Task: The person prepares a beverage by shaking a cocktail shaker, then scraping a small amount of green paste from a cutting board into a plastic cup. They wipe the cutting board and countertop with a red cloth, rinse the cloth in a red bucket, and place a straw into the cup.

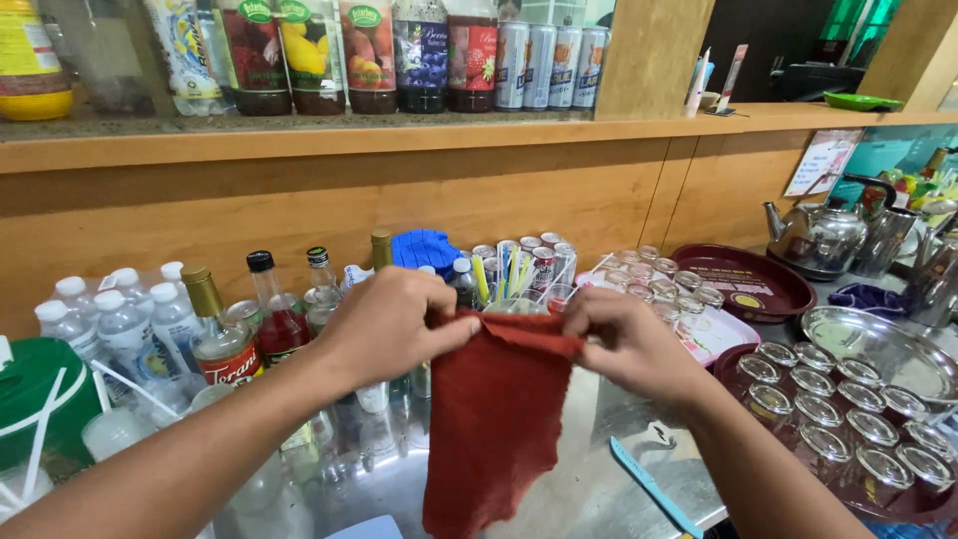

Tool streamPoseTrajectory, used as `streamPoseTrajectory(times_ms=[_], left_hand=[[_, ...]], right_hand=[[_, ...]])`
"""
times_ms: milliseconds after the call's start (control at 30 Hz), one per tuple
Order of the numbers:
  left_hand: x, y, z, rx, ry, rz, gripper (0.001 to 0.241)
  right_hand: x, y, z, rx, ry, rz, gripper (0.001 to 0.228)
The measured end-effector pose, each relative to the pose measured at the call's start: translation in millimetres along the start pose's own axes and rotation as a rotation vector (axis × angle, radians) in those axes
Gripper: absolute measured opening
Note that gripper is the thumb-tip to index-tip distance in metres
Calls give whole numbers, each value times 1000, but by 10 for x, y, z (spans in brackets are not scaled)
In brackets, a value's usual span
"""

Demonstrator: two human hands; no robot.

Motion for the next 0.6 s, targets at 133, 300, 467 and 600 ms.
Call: streamPoseTrajectory(times_ms=[133,300,467,600], left_hand=[[159,72,-74,-70,55,-67,29],[231,-71,-48,-191,227,28,20],[-276,-814,256,-402,384,492,7],[-595,-1573,918,-352,271,643,10]], right_hand=[[-334,259,-44,-53,-76,30,5],[-186,257,-55,-155,-300,-18,8],[-89,-334,161,-1,-494,-167,14],[-378,-1155,556,277,-434,-217,19]])
Point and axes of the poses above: each hand's wrist, its own y-axis towards the middle knuckle, its own z-axis out of the palm, x = y × z, the point moved 8 cm from there along y, towards the middle knuckle, and after that the axes turned 9 degrees about y, right-handed, at the moved point
